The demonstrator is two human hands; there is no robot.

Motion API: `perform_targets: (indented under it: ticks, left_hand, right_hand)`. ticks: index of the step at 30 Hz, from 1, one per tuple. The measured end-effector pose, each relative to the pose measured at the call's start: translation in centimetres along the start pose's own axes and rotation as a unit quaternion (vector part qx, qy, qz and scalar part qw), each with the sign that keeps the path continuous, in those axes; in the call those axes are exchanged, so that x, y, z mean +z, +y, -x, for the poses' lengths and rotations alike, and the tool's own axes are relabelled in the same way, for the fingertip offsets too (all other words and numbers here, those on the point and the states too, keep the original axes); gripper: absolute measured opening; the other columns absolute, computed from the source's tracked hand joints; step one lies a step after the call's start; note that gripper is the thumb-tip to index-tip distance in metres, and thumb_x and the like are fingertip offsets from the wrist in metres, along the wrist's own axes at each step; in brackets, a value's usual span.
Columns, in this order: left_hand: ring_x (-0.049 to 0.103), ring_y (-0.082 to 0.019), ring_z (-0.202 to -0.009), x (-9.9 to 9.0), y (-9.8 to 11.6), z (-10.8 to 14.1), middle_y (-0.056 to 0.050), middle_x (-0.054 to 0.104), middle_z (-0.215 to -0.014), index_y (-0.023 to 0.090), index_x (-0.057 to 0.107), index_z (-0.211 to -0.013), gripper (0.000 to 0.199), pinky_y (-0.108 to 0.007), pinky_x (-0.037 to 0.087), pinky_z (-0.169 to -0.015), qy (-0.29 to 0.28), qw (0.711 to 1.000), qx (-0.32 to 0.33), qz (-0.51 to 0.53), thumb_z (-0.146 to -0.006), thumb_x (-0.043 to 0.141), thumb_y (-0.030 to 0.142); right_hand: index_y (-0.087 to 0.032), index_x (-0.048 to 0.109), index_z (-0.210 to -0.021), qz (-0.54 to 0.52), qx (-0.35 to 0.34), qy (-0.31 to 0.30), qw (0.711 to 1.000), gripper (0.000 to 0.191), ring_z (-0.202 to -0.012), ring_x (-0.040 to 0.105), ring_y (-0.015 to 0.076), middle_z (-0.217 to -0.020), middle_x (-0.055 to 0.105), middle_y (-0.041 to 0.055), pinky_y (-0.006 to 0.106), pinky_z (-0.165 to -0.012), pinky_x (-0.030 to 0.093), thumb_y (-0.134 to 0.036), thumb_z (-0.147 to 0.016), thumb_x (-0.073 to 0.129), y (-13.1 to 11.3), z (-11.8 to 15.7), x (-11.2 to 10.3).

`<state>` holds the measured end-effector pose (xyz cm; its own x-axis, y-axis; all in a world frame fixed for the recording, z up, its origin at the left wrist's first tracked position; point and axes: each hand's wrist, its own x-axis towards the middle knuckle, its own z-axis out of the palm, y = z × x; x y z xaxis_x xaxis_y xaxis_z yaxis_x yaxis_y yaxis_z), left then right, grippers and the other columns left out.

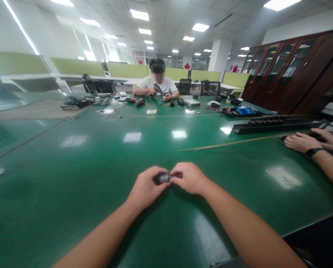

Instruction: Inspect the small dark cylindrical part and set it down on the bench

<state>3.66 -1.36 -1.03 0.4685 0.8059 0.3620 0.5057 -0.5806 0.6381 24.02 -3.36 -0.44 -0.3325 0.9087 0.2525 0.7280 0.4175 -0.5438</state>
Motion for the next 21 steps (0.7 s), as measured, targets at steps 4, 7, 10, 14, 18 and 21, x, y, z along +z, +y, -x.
perform_targets:
  ticks: [4,7,10,14,18,21]
  left_hand:
    - [0.065,-0.018,-0.089,0.06,-0.16,-0.05,0.001,0.071,-0.096,0.025,0.071,-0.096,0.02,-0.03,0.049,-0.082,0.0,1.0,-0.005,0.0,-0.076,0.075,0.028]
    - [0.065,-0.019,-0.088,0.08,-0.25,-0.01,0.0,0.071,-0.095,0.025,0.071,-0.095,0.02,-0.03,0.049,-0.081,0.003,1.0,-0.003,0.002,-0.076,0.075,0.027]
    - [0.065,-0.018,-0.088,0.06,-0.29,-0.03,0.0,0.072,-0.095,0.025,0.071,-0.096,0.02,-0.03,0.05,-0.081,0.002,1.0,0.002,0.001,-0.076,0.075,0.028]
    - [0.066,-0.018,-0.089,-0.04,-0.46,-0.22,0.001,0.072,-0.096,0.026,0.072,-0.096,0.02,-0.029,0.05,-0.082,0.007,1.0,0.01,-0.004,-0.076,0.076,0.026]
    - [0.066,-0.017,-0.089,-0.1,-0.63,-0.37,0.001,0.073,-0.095,0.026,0.073,-0.095,0.022,-0.028,0.05,-0.082,0.017,1.0,0.004,-0.008,-0.074,0.077,0.023]
    - [0.067,-0.018,-0.088,-0.12,-0.65,-0.4,0.001,0.073,-0.095,0.026,0.073,-0.095,0.023,-0.029,0.05,-0.082,0.018,1.0,0.001,-0.01,-0.073,0.077,0.022]
  right_hand:
    - [-0.025,0.077,-0.093,0.02,0.0,0.002,1.0,0.013,-0.087,0.064,0.0168,-0.093,0.072,0.0014,0.027,-0.075,0.043,-0.032,-0.086,0.069,-0.1,0.03,-0.05]
    - [-0.025,0.076,-0.094,0.023,0.002,0.003,1.0,0.013,-0.086,0.064,0.0165,-0.093,0.072,0.0013,0.026,-0.074,0.043,-0.031,-0.086,0.068,-0.16,0.06,-0.02]
    - [-0.024,0.076,-0.093,0.022,0.004,0.003,1.0,0.013,-0.087,0.064,0.0167,-0.093,0.072,0.0013,0.026,-0.075,0.043,-0.032,-0.086,0.068,-0.15,0.07,-0.01]
    - [-0.024,0.077,-0.094,0.027,0.012,0.002,1.0,0.014,-0.086,0.064,0.0171,-0.092,0.072,0.0018,0.027,-0.075,0.043,-0.033,-0.086,0.068,-0.02,0.11,-0.06]
    - [-0.023,0.077,-0.093,0.024,0.02,0.0,1.0,0.015,-0.083,0.064,0.0168,-0.091,0.072,0.0024,0.027,-0.073,0.043,-0.034,-0.086,0.068,0.15,0.04,-0.15]
    - [-0.022,0.077,-0.092,0.016,0.014,-0.001,1.0,0.015,-0.083,0.064,0.0166,-0.09,0.072,0.0027,0.026,-0.073,0.043,-0.033,-0.086,0.069,0.26,-0.08,-0.2]
